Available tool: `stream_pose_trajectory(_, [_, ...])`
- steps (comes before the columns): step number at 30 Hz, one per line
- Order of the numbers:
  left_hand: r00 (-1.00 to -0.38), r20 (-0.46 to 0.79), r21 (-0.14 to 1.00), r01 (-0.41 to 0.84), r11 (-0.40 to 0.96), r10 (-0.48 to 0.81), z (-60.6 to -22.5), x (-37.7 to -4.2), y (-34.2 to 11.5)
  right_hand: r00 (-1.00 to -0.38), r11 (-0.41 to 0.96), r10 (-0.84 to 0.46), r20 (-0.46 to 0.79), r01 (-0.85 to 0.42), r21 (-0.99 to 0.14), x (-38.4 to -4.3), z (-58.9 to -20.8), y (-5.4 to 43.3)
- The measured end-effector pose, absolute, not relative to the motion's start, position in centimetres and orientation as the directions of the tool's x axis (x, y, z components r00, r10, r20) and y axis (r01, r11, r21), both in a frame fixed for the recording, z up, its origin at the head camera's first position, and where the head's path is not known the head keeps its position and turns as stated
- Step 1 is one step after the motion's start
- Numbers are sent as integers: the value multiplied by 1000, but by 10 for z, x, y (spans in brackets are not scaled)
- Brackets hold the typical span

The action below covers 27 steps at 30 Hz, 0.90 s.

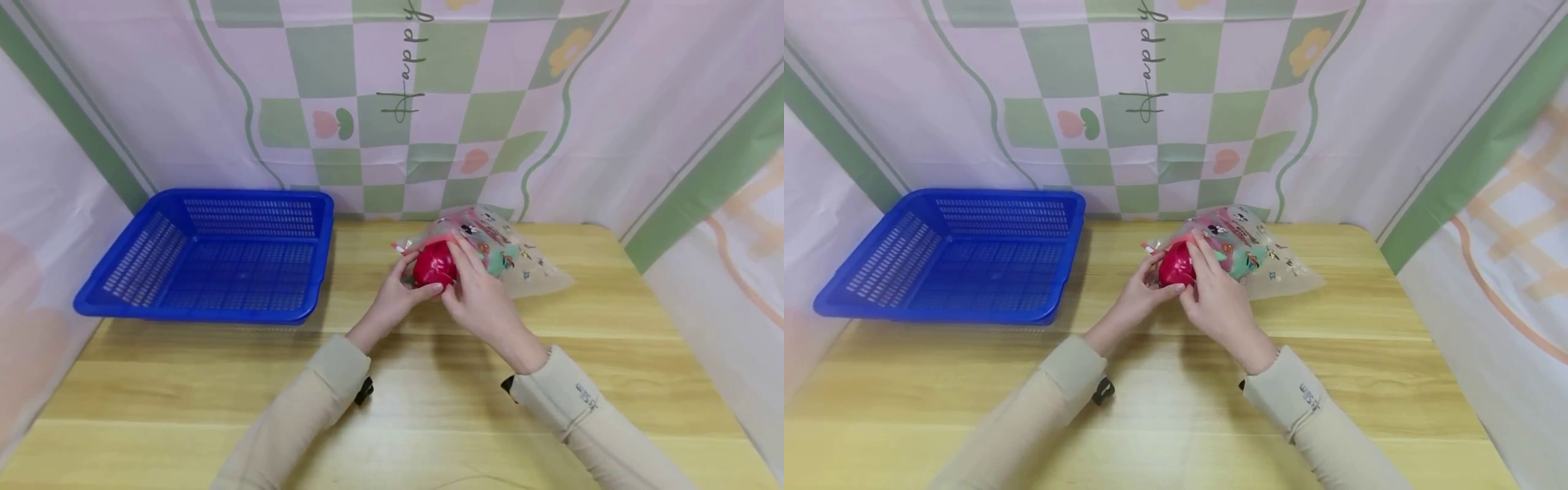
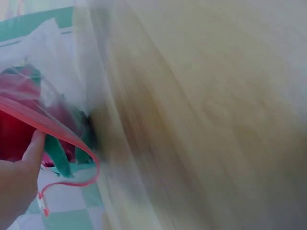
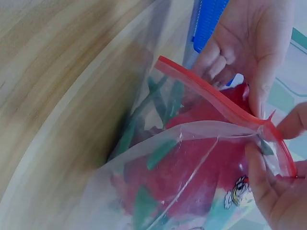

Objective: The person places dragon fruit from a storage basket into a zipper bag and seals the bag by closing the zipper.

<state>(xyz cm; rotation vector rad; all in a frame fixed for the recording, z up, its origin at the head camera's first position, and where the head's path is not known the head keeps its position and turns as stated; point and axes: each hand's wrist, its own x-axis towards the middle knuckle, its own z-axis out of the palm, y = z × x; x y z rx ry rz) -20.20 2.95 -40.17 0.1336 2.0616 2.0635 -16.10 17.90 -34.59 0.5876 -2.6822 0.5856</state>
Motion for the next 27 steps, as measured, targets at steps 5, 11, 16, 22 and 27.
stream_pose_trajectory(5, [-986, -27, 999, -23, 29, 163, -398, -202, 31, -849, 841, -277, 451, -441, -314, -159, -346, 177])
stream_pose_trajectory(11, [-989, -8, 999, -1, 48, 150, -398, -199, 34, -862, 858, -251, 440, -409, -311, -158, -343, 177])
stream_pose_trajectory(16, [-991, 6, 999, 12, 40, 134, -399, -196, 38, -870, 834, -247, 427, -415, -364, -158, -339, 178])
stream_pose_trajectory(22, [-995, 12, 1000, 15, 26, 94, -401, -196, 47, -853, 798, -247, 459, -448, -404, -158, -338, 180])
stream_pose_trajectory(27, [-999, -7, 1000, -6, 5, 52, -402, -195, 55, -817, 766, -258, 515, -498, -407, -158, -339, 182])
